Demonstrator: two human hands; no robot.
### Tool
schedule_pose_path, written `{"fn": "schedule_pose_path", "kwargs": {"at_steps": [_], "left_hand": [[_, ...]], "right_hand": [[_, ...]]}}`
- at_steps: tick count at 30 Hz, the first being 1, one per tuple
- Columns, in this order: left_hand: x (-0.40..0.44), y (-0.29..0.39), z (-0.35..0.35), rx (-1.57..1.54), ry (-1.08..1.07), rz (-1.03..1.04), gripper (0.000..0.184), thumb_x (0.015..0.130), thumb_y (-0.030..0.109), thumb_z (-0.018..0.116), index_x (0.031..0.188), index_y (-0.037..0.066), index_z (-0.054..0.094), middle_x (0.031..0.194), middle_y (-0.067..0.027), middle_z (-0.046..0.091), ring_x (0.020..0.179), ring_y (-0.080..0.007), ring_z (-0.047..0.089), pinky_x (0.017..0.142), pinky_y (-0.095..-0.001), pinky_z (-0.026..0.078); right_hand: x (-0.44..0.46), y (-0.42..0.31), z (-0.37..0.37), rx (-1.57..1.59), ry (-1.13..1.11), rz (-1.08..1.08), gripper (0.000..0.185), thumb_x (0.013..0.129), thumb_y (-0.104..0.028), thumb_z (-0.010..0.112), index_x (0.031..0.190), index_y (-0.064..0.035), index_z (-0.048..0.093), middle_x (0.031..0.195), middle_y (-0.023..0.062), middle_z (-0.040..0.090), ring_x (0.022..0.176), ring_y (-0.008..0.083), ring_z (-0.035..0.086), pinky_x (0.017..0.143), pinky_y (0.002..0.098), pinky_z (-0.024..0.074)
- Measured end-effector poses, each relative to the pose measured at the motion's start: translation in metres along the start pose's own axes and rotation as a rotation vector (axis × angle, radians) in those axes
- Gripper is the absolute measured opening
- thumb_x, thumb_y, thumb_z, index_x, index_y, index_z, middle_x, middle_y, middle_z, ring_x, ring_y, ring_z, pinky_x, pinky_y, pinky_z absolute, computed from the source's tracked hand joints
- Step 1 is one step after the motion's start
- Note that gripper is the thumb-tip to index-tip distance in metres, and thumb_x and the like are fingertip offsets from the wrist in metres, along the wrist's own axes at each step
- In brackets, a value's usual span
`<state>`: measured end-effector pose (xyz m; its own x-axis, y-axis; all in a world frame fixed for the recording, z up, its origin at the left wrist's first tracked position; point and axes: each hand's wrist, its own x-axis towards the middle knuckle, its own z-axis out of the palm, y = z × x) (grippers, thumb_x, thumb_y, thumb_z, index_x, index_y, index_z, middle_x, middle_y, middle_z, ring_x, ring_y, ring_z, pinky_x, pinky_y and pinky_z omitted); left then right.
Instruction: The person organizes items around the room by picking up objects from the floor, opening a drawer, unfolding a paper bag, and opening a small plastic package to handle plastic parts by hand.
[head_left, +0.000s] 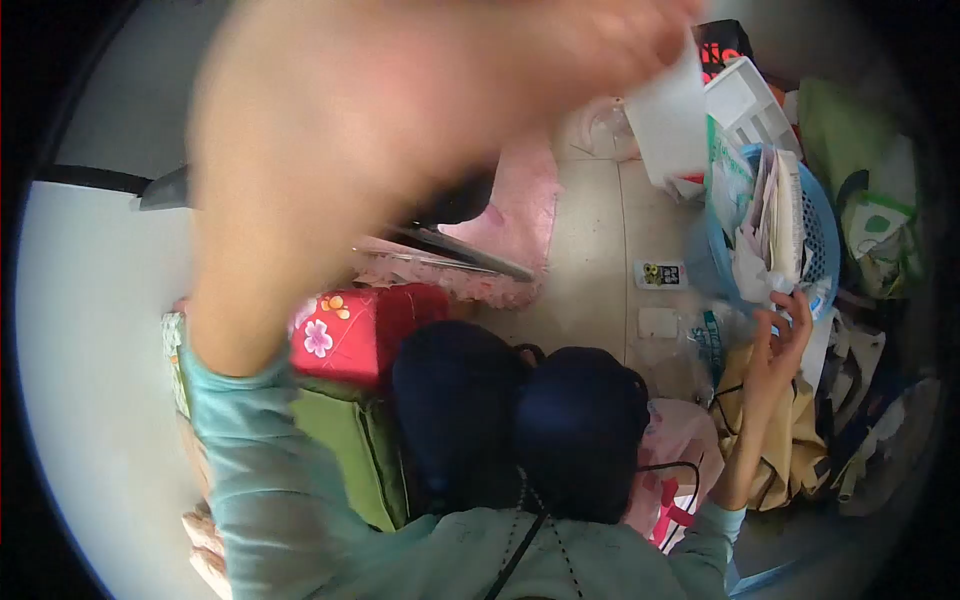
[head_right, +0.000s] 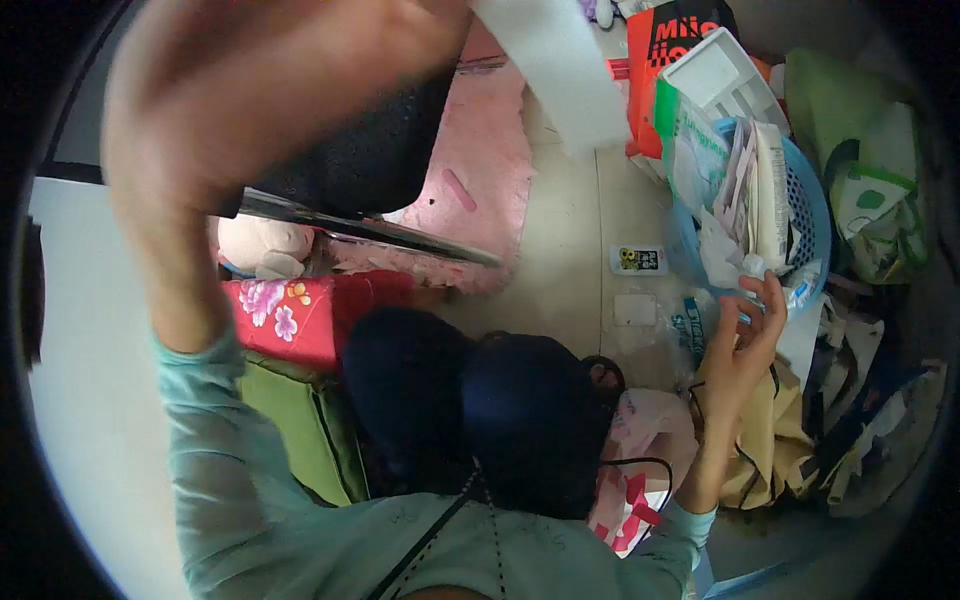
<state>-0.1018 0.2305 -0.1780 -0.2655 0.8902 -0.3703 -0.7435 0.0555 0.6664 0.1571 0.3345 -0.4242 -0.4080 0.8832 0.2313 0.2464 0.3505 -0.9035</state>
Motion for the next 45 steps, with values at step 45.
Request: {"fn": "schedule_pose_path", "kwargs": {"at_steps": [45], "left_hand": [[0.170, -0.346, -0.257, 2.024, -0.333, -0.117, 0.036, 0.073, 0.018, 0.056, 0.105, 0.007, 0.048, 0.106, -0.0141, 0.049, 0.097, -0.0332, 0.050, 0.080, -0.0430, 0.042]], "right_hand": [[-0.033, 0.035, -0.030, -0.614, -0.815, 0.060, 0.024, 0.080, -0.015, 0.052, 0.102, -0.0077, 0.053, 0.096, 0.0130, 0.057, 0.088, 0.0322, 0.054, 0.075, 0.0387, 0.0427]]}}
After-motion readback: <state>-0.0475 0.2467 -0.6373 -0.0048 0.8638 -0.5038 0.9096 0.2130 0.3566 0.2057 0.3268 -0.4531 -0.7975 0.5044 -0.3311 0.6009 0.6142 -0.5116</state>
